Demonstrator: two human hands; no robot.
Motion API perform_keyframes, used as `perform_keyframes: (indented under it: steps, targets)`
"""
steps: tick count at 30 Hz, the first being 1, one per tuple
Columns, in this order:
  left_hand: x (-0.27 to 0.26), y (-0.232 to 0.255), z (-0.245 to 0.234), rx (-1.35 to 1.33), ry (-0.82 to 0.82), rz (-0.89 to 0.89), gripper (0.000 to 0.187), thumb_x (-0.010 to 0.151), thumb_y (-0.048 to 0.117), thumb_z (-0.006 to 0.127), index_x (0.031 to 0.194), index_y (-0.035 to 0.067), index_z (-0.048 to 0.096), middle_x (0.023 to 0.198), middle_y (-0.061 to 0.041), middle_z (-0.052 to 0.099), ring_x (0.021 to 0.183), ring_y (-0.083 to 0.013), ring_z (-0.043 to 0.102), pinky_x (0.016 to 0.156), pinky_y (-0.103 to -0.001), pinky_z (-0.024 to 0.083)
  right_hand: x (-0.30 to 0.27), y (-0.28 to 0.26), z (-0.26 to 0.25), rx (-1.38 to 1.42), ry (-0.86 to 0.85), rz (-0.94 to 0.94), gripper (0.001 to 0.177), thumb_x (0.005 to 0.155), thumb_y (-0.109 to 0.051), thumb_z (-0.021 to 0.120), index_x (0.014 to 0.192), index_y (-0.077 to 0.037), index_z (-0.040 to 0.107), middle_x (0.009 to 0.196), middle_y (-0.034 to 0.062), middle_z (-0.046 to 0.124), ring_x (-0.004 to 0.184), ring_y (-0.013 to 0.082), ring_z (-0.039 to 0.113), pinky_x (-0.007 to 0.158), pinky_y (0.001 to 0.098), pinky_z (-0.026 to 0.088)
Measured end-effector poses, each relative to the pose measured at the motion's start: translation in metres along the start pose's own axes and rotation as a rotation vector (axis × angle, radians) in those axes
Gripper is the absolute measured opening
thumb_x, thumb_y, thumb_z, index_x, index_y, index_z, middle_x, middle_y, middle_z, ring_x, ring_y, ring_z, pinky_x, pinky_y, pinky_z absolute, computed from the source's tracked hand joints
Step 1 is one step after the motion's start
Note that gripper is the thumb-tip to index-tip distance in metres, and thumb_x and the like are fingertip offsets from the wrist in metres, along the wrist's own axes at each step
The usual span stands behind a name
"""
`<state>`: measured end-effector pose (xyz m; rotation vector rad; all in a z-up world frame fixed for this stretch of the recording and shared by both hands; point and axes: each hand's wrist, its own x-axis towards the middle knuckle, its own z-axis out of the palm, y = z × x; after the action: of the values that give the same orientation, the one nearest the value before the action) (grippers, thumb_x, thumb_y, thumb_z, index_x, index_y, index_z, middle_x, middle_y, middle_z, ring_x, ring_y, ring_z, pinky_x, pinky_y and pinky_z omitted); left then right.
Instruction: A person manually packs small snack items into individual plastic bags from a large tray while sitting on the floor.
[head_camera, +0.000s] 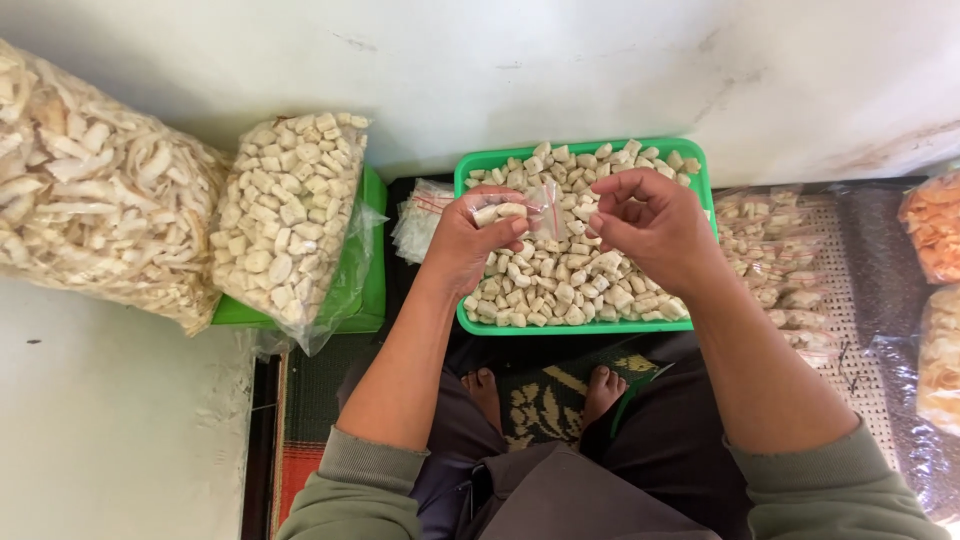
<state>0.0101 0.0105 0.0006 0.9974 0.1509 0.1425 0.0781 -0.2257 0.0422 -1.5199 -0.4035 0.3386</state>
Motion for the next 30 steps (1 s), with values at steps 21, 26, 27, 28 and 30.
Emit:
perform_keyframes:
  steps: [21,26,27,28,30]
  targets:
    - [0.0,-0.003,0.005,-0.133,-0.039,-0.112,0.03,0.08,0.001,0.086,0.106,-0.004,0.071,0.092,-0.024,0.076,0.073,-0.0334,0.078,0.047,-0.032,0.066,-0.007,0.011,0.003,-0.042,-0.021,-0.11,0.029,0.082,0.009,0.083,0.107,0.01,0.07,0.106,0.0185,0.068,0.09,0.019,0.07,0.079,0.0309,0.064]
    - [-0.001,-0.008,0.003,-0.162,-0.053,-0.144,0.03,0.081,0.003,0.085,0.106,-0.005,0.07,0.091,-0.025,0.076,0.071,-0.0362,0.077,0.045,-0.033,0.065,-0.006,-0.005,0.012,-0.133,-0.032,-0.276,0.024,0.085,0.009,0.083,0.105,0.01,0.071,0.113,0.0222,0.065,0.092,0.0254,0.072,0.079,0.0336,0.064]
    - [-0.002,-0.008,0.002,-0.175,-0.064,-0.165,0.03,0.083,0.004,0.085,0.108,-0.005,0.07,0.092,-0.026,0.075,0.071,-0.0382,0.077,0.045,-0.034,0.065,-0.006,-0.008,0.013,-0.233,-0.025,-0.393,0.023,0.085,0.007,0.085,0.105,0.009,0.073,0.114,0.023,0.065,0.092,0.0289,0.073,0.078,0.0345,0.064]
    - [-0.002,-0.009,0.001,-0.176,-0.062,-0.164,0.03,0.083,0.004,0.085,0.108,-0.005,0.07,0.092,-0.026,0.075,0.071,-0.0382,0.077,0.045,-0.034,0.065,-0.005,-0.011,0.015,-0.233,-0.027,-0.394,0.023,0.085,0.007,0.085,0.105,0.009,0.073,0.114,0.023,0.065,0.092,0.0289,0.073,0.078,0.0345,0.064]
    - [-0.004,-0.011,0.001,-0.219,-0.086,-0.199,0.028,0.084,0.006,0.084,0.107,-0.004,0.07,0.091,-0.028,0.075,0.07,-0.0392,0.076,0.043,-0.034,0.064,-0.005,-0.017,0.019,-0.412,-0.016,-0.61,0.022,0.084,0.002,0.089,0.103,-0.001,0.079,0.12,0.019,0.069,0.099,0.0294,0.075,0.078,0.0362,0.064]
